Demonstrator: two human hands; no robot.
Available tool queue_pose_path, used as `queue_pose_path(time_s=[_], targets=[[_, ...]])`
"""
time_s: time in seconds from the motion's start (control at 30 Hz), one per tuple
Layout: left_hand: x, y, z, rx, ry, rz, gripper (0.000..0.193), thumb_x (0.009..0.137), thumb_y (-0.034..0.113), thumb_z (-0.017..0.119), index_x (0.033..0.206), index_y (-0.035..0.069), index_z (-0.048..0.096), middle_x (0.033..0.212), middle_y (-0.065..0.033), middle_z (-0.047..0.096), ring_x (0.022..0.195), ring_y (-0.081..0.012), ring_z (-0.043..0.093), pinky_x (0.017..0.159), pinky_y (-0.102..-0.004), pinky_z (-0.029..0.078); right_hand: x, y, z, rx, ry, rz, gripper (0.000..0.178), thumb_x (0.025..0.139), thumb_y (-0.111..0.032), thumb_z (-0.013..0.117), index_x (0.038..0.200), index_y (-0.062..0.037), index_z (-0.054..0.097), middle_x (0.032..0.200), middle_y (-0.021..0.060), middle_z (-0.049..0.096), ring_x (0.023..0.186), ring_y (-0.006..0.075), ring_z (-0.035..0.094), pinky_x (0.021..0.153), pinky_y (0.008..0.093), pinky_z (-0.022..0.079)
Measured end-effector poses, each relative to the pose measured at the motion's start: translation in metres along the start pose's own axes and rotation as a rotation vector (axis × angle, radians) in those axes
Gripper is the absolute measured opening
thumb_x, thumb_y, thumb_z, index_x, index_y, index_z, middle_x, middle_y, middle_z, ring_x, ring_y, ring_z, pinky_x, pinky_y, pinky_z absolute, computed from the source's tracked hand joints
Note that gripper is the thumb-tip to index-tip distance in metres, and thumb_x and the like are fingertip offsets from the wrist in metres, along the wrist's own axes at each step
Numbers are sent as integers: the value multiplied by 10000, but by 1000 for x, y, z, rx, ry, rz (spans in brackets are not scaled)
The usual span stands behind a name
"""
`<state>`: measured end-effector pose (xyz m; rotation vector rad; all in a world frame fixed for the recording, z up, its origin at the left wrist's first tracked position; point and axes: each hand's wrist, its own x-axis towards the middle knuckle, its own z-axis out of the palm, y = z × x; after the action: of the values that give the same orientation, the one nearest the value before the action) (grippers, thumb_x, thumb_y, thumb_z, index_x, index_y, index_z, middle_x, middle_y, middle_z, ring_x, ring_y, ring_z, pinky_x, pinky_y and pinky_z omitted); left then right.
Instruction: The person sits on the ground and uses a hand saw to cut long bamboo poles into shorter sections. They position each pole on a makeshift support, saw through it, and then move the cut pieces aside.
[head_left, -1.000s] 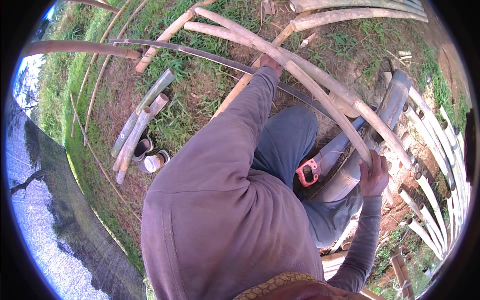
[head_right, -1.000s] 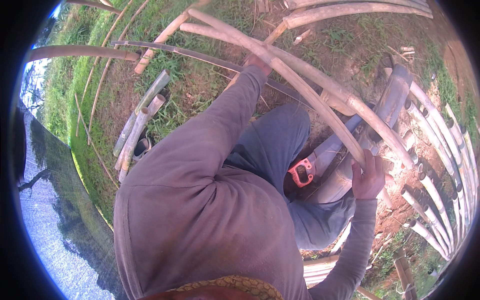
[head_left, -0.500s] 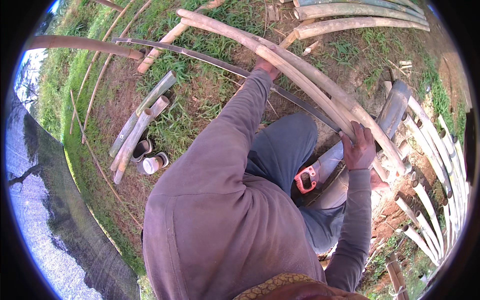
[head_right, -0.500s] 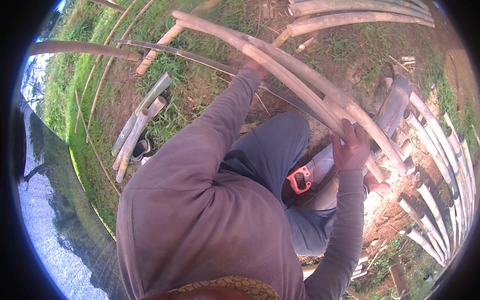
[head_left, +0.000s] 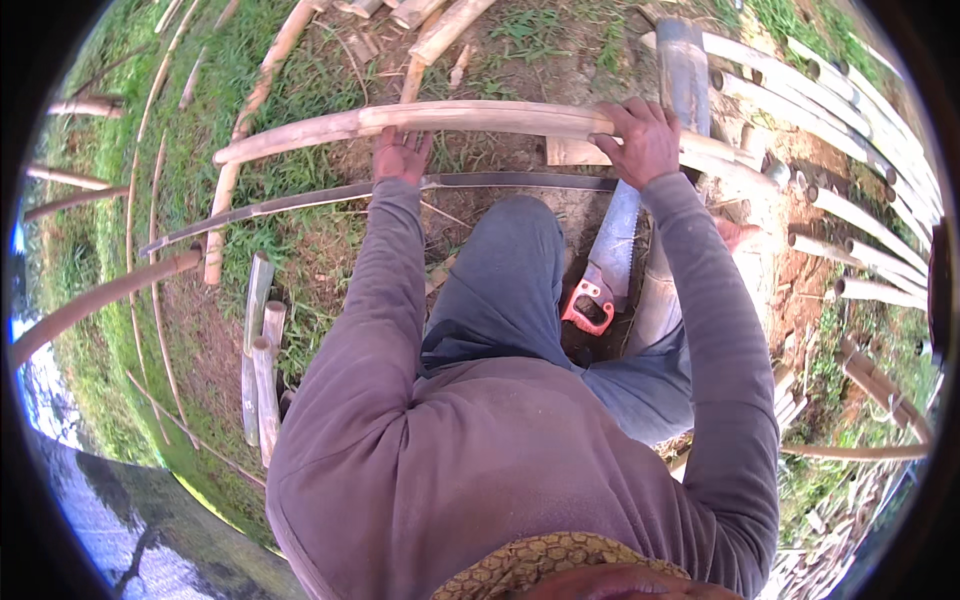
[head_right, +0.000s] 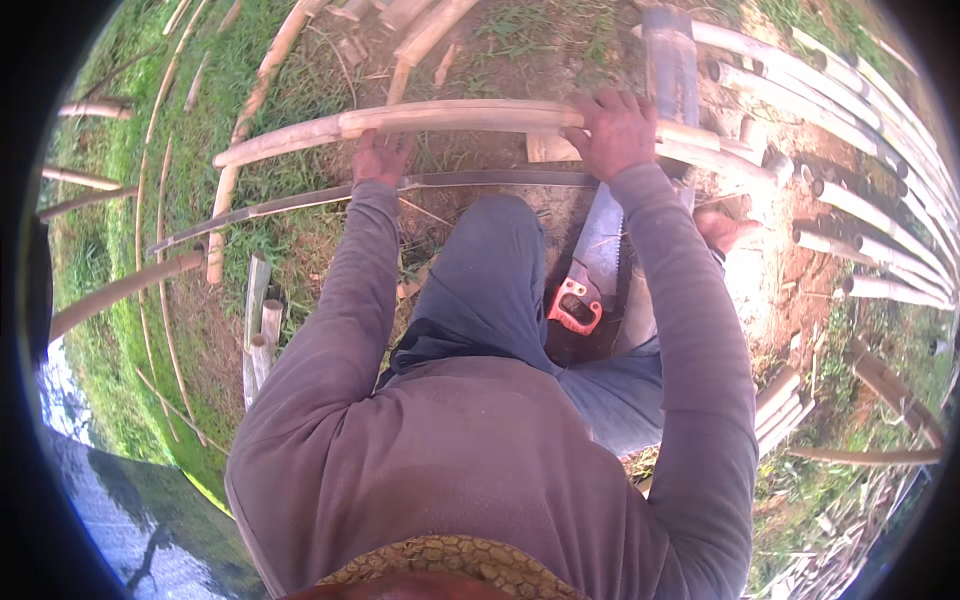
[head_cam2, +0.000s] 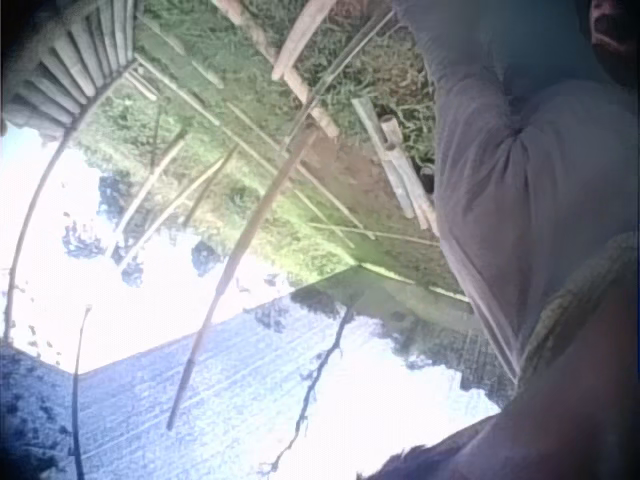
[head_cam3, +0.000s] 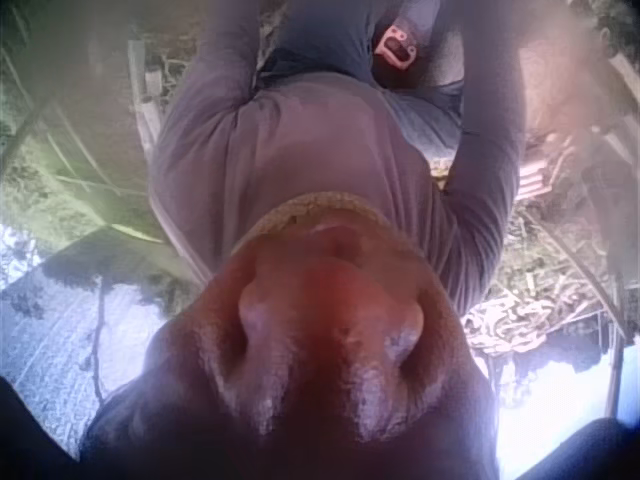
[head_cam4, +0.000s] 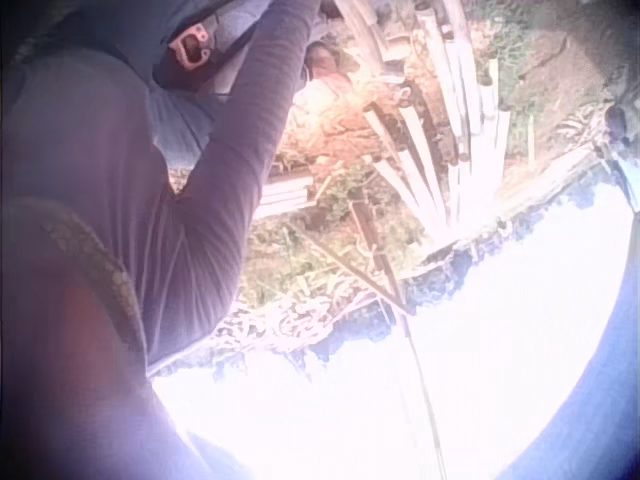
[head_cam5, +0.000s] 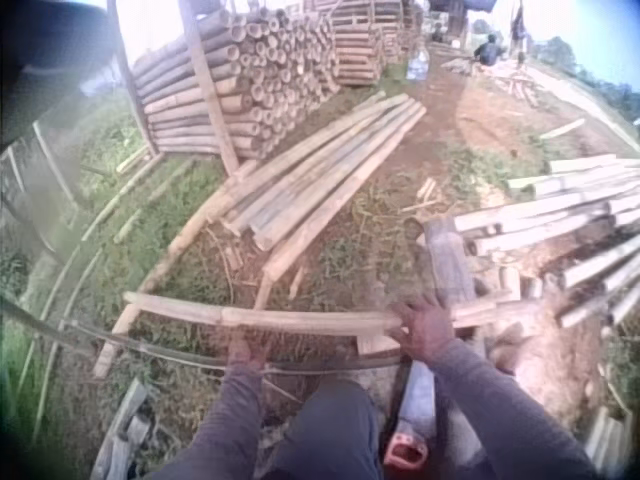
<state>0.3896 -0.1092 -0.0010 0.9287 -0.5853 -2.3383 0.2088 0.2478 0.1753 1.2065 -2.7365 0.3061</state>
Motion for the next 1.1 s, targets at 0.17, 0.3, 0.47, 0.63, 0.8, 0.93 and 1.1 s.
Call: queue_pose_path(time_s=[0.17, 0.3, 0.47, 0.63, 0.8, 0.93, 1.1], targets=[[12, -4, -6, 107, 63, -4, 471, 1077, 449, 621, 1445, 157, 574, 1527, -29, 583, 1443, -308, 509, 1205, -570, 419, 8, 11, 22, 41, -217, 231, 445, 926, -433, 759, 1359, -341, 719, 1321, 31, 666, 1366, 272, 548, 1229, 565, 297], [7, -5, 2, 326, 294, 40, 517, 1085, 475, 580, 1457, 117, 558, 1507, -137, 564, 1434, -324, 509, 1169, -497, 454, -4, 15, 35, 87, -217, 272, 434, 927, -459, 757, 1346, -349, 730, 1333, 37, 661, 1389, 281, 530, 1242, 546, 277], [-80, -31, 75, 1307, 2, 685, 571, 971, 400, 756, 1376, 46, 562, 1290, -178, 590, 1254, -315, 566, 1044, -470, 468, -12, 26, 41, 76, -170, 281, 451, 919, -481, 763, 1352, -360, 734, 1316, 40, 666, 1359, 262, 544, 1231, 519, 284], [-95, -61, 189, 2092, -857, 1059, 856, 767, 399, 925, 1482, 144, 530, 1429, -123, 585, 1394, -338, 511, 1183, -582, 335, -9, 27, 40, 86, -162, 269, 450, 917, -471, 758, 1355, -368, 732, 1300, 38, 669, 1334, 257, 555, 1236, 512, 283], [-64, -78, 194, 2156, -1071, 934, 755, 779, 403, 896, 1426, 153, 599, 1167, -112, 741, 1104, -352, 717, 971, -531, 527, -19, 47, 36, 81, -80, 221, 451, 888, -443, 793, 1324, -340, 747, 1233, 42, 676, 1283, 265, 584, 1176, 511, 335], [-61, -77, 176, 2002, -1010, 1050, 574, 782, 496, 863, 1196, 138, 691, 1058, -71, 739, 960, -316, 732, 841, -467, 557, -29, 49, 52, 85, 50, 188, 483, 780, -417, 867, 1245, -321, 782, 1160, 14, 661, 1179, 267, 626, 1087, 529, 389], [-52, -50, 144, 1994, -962, 1154, 561, 778, 590, 823, 1138, 171, 724, 1009, -29, 743, 948, -296, 739, 843, -473, 563, -22, 15, 60, 118, 52, 143, 493, 775, -401, 889, 1251, -338, 776, 1163, 3, 636, 1194, 250, 614, 1106, 533, 367]])
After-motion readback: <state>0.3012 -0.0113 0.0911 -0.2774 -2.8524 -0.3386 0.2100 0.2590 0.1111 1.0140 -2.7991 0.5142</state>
